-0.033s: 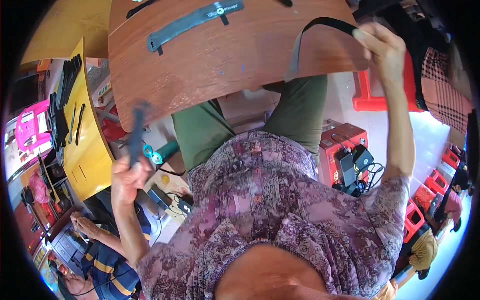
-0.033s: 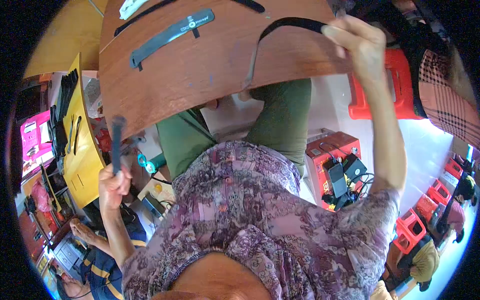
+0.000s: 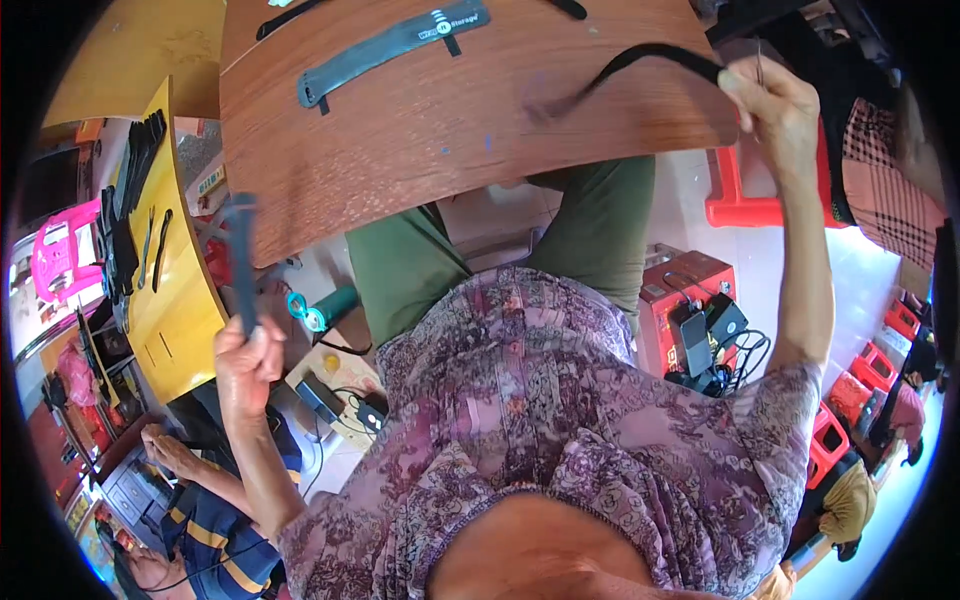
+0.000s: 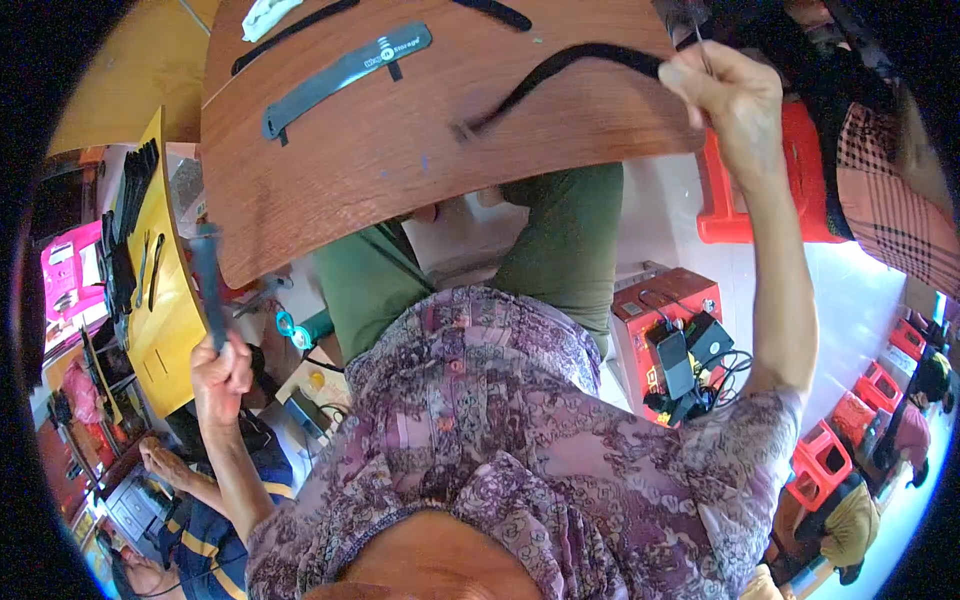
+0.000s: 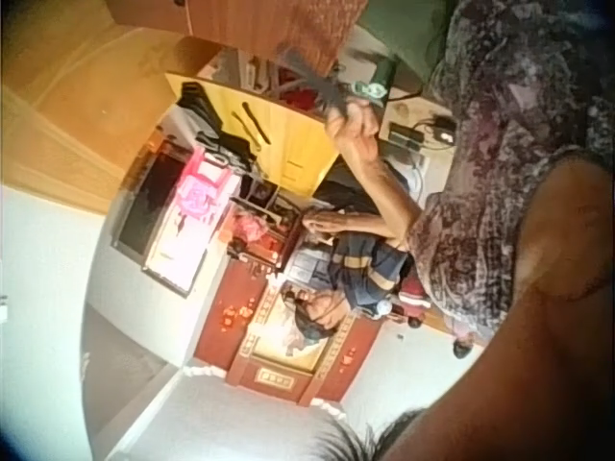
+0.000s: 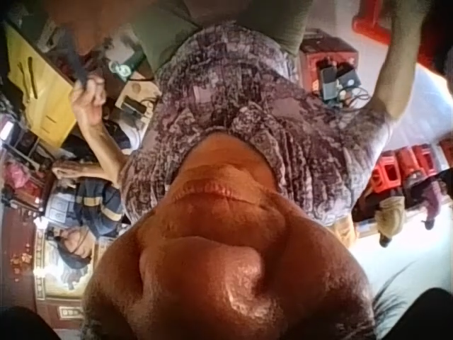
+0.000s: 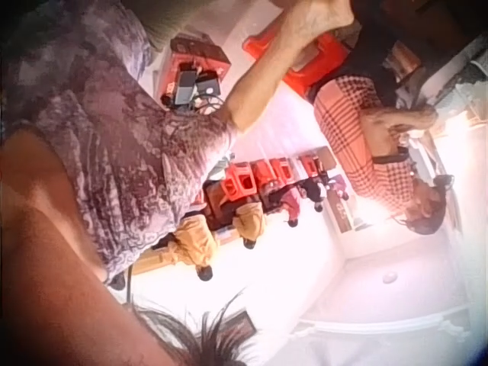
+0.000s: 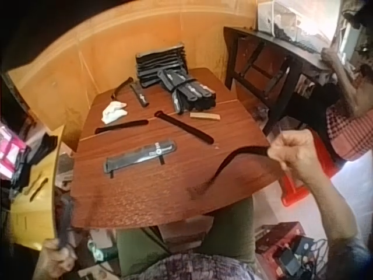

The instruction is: Assembling or finishing small textile straps using a handheld tool.

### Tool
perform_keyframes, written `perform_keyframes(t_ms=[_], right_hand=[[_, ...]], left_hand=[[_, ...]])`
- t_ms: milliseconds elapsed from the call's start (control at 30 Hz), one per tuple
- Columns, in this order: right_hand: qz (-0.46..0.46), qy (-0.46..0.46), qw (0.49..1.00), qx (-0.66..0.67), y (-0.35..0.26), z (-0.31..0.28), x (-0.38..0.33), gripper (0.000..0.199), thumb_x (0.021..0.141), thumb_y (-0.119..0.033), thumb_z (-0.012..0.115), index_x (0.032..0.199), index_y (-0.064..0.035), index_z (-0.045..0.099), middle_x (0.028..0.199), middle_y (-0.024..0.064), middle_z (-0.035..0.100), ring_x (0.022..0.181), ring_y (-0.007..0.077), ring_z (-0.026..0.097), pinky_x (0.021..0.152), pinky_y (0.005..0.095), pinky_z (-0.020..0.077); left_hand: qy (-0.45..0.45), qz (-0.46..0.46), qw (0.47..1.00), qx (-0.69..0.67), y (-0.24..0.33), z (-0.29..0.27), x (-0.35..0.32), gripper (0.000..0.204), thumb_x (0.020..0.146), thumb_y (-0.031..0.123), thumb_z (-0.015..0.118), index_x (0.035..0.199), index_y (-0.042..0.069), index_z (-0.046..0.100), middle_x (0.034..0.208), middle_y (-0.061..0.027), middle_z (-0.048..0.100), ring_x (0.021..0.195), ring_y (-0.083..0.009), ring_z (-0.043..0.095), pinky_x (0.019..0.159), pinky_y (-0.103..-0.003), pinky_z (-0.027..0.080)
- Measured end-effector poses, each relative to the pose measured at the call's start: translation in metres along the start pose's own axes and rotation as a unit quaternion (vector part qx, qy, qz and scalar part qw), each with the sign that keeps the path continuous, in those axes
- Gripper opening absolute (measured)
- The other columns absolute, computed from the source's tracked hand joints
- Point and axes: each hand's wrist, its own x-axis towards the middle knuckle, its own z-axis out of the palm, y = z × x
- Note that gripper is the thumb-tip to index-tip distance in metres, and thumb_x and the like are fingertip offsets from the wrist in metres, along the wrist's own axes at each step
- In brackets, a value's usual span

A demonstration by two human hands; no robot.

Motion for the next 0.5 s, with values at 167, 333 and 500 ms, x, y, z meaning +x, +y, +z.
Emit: perform_keyframes(t_ms=[167,333,500], right_hand=[[-0.032,-0.176,0.984,-0.019,-0.039,0.044,-0.019,0.008,0.076,-0.011,0.066,0.071,-0.0038,0.063,0.056,-0.0018,0.054,0.048,0.0041,0.046,0.043,0.0218,0.0354],[-0.226,-0.26,0.938,-0.026,-0.078,0.085,-0.034,0.008,0.075,-0.007,0.067,0.074,-0.0014,0.061,0.06,0.0048,0.058,0.052,0.0136,0.056,0.047,0.0259,0.0407],[-0.319,-0.218,0.922,0.008,-0.093,0.087,-0.036,0.009,0.074,-0.006,0.068,0.075,0.0011,0.062,0.061,0.0077,0.059,0.053,0.019,0.059,0.048,0.0287,0.0417]], left_hand=[[-0.025,0.21,0.935,-0.284,0.006,0.032,0.037,0.04,0.071,0.006,0.071,0.105,-0.004,0.05,0.083,-0.011,0.06,0.039,-0.0044,0.037,0.036,-0.018,0.028],[-0.184,0.298,0.914,-0.205,0.054,0.137,0.073,0.061,0.064,0.001,0.072,0.119,-0.005,0.048,0.115,-0.0222,0.057,0.047,-0.0004,0.036,0.041,-0.014,0.028],[-0.177,0.245,0.95,-0.076,0.065,0.172,0.074,0.044,0.063,-0.002,0.074,0.105,-0.001,0.06,0.096,-0.013,0.066,0.05,0.0002,0.04,0.042,-0.014,0.03]])
